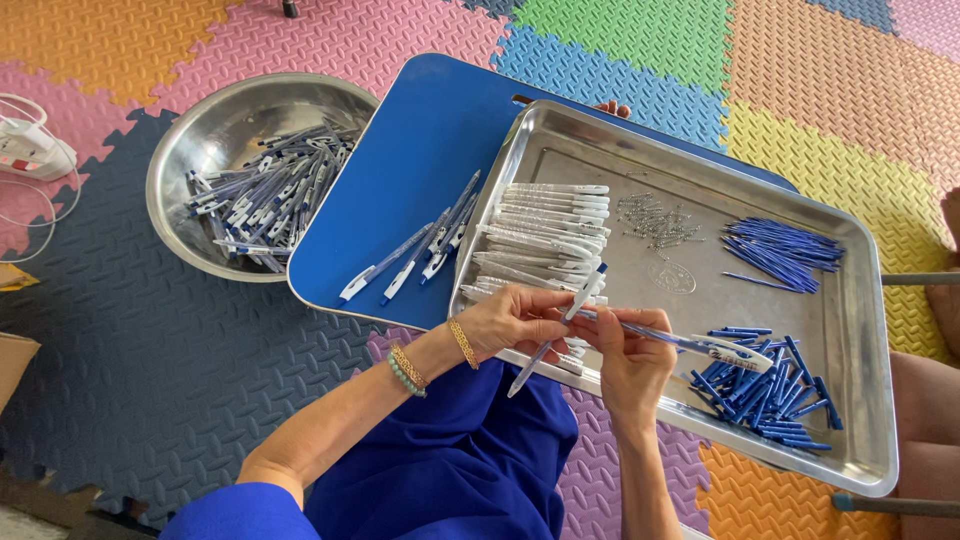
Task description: The person assembles ballpoint pens by inserting pen ink refills into the transparent plastic pen barrels, pushing them in until secure, and placing the completed components aside on the tray or back into a bowl.
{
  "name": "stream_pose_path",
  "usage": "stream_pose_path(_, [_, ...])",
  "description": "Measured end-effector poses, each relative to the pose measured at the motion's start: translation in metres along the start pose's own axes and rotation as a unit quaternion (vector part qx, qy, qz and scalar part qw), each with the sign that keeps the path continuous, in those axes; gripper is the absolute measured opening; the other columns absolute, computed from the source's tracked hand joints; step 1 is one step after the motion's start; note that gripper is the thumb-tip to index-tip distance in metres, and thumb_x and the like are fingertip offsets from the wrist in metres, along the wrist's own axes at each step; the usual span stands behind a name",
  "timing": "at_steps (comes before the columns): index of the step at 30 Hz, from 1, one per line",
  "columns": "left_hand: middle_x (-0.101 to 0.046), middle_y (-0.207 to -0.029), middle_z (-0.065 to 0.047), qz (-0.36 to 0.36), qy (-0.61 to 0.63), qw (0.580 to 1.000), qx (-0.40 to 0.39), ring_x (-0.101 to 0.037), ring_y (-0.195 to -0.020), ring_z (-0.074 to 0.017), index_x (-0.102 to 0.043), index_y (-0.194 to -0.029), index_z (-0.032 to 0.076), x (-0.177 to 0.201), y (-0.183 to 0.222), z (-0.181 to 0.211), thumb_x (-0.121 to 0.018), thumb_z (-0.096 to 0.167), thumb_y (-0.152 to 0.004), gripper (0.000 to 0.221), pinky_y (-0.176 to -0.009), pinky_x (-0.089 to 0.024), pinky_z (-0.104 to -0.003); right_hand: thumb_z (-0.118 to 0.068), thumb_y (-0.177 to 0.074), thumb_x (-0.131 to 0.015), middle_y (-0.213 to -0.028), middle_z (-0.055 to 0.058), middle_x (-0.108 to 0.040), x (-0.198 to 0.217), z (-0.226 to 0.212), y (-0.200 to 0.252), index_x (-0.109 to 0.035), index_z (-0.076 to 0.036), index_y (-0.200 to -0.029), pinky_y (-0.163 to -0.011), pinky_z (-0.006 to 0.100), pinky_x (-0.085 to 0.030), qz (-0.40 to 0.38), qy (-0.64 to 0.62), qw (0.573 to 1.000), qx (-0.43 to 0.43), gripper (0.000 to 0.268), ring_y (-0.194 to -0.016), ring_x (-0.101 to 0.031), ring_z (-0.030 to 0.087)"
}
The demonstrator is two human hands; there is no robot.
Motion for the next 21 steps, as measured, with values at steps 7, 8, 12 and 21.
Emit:
stream_pose_path(7, [-0.081, -0.113, -0.013, 0.048, -0.003, 0.999, 0.005, -0.084, -0.095, -0.0252, -0.064, -0.156, 0.007, -0.001, -0.010, -0.020, -0.080, 0.006, -0.102, 0.057, -0.081, -0.074, -0.042, -0.002, -0.096, -0.089, -0.100, 0.012, -0.085, 0.012, 0.022, 0.007, -0.072, -0.009, -0.097, -0.062, 0.036, -0.064, -0.013, 0.311, 0.913, 0.263, 0.019, -0.083, -0.084, 0.031])
stream_pose_path(8, [-0.081, -0.111, -0.012, 0.053, -0.009, 0.999, 0.004, -0.084, -0.094, -0.0235, -0.064, -0.156, 0.007, -0.003, -0.010, -0.018, -0.081, 0.008, -0.102, 0.057, -0.081, -0.074, -0.041, -0.006, -0.095, -0.089, -0.106, 0.011, -0.085, 0.016, 0.031, 0.012, -0.074, -0.012, -0.098, -0.067, 0.036, -0.065, -0.007, 0.322, 0.893, 0.313, 0.016, -0.086, -0.084, 0.030])
stream_pose_path(12, [-0.078, -0.111, -0.011, 0.046, 0.011, 0.999, 0.018, -0.083, -0.093, -0.0226, -0.063, -0.158, 0.010, -0.004, -0.014, -0.020, -0.080, 0.010, -0.102, 0.058, -0.081, -0.074, -0.042, -0.009, -0.099, -0.080, -0.108, 0.008, -0.086, 0.024, 0.013, 0.006, -0.080, -0.017, -0.095, -0.080, 0.037, -0.064, -0.037, 0.308, 0.912, 0.267, 0.009, -0.093, -0.083, 0.028])
stream_pose_path(21, [-0.077, -0.109, -0.007, -0.065, -0.026, 0.995, 0.068, -0.080, -0.089, -0.0139, -0.054, -0.167, 0.014, -0.025, -0.012, -0.009, -0.076, 0.009, -0.104, 0.067, -0.078, -0.074, -0.039, -0.010, -0.113, -0.065, -0.097, 0.017, -0.075, 0.057, 0.028, -0.045, -0.077, 0.006, -0.123, -0.075, 0.027, -0.061, -0.066, -0.054, 0.992, -0.097, 0.023, -0.080, -0.071, 0.016])
Point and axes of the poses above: each hand's wrist, its own y-axis away from the middle knuckle, its own x-axis out of the back of the hand, z = x × y, the point moved 4 cm from there along -y, towards the middle knuckle
